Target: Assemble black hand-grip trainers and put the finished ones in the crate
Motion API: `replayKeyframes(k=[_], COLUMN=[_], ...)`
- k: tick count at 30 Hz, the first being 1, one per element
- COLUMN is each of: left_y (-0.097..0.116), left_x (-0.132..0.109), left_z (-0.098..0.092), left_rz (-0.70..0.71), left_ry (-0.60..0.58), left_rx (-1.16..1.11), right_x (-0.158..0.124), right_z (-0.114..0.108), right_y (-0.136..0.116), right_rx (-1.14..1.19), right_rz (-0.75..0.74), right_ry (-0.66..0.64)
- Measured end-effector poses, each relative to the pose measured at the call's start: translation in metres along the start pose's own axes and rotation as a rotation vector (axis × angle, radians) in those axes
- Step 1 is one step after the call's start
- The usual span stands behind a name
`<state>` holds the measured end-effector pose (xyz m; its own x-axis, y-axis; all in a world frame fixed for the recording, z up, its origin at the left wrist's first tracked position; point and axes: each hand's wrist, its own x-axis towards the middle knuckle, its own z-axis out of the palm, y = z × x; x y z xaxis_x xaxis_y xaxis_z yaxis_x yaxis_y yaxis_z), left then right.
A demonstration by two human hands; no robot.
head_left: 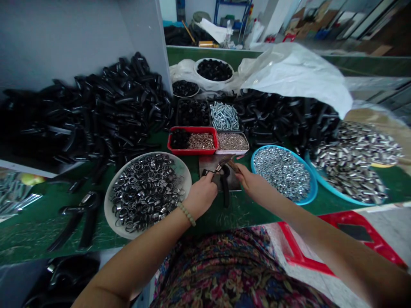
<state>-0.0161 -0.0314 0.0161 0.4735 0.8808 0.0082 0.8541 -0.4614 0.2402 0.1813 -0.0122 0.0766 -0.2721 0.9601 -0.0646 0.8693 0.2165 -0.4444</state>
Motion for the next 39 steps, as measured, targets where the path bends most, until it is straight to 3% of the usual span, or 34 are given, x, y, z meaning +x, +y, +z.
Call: replayKeyframes(k=[2, 5, 7, 9, 11, 14, 16, 18, 22, 28, 30, 34, 37, 39], left_y=[-0.004, -0.021, -0.034, -0.041, -0.040, -0.029, -0.022, -0.020, -0.021, -0.018, -0.016, -0.015, -0.017, -0.019], left_x=[-0.002, 0.011, 0.039, 0.081, 0.128, 0.183, 0.201, 0.207, 0.208, 0.198, 0.176, 0.106, 0.061, 0.046], left_z=[-0.010, -0.042, -0.066, -0.080, -0.080, -0.059, -0.044, -0.033, -0.029, -0.043, -0.048, -0.046, -0.029, -0.014], left_rz=[-0.046, -0.117, -0.161, -0.134, -0.045, 0.038, 0.052, 0.053, 0.030, -0.018, -0.020, -0.041, -0.103, -0.091], left_ry=[0.015, 0.168, 0.296, 0.322, 0.254, 0.099, 0.050, 0.053, 0.100, 0.157, 0.192, 0.169, 0.149, 0.175], left_rx=[-0.058, -0.151, -0.145, -0.068, -0.001, 0.071, 0.091, 0.092, 0.067, -0.091, -0.296, -0.627, -0.624, -0.541], right_x=[-0.006, -0.017, -0.022, -0.023, -0.024, -0.031, -0.037, -0.043, -0.046, -0.045, -0.047, -0.051, -0.051, -0.050], right_z=[-0.002, 0.000, 0.004, 0.008, 0.007, 0.000, -0.004, -0.005, 0.002, 0.010, 0.011, 0.016, 0.020, 0.021], right_y=[-0.003, -0.005, -0.004, -0.002, 0.002, 0.010, 0.017, 0.027, 0.041, 0.042, 0.041, 0.043, 0.043, 0.040], right_rx=[0.028, 0.136, 0.120, 0.056, 0.062, 0.168, 0.198, 0.204, 0.226, 0.262, 0.273, 0.311, 0.320, 0.319], right_rz=[0.003, -0.051, -0.055, -0.032, -0.022, -0.016, 0.037, 0.103, 0.167, 0.172, 0.177, 0.174, 0.155, 0.139], right_ry=[-0.049, 0.078, 0.025, -0.096, -0.088, 0.164, 0.285, 0.319, 0.346, 0.342, 0.340, 0.340, 0.337, 0.333])
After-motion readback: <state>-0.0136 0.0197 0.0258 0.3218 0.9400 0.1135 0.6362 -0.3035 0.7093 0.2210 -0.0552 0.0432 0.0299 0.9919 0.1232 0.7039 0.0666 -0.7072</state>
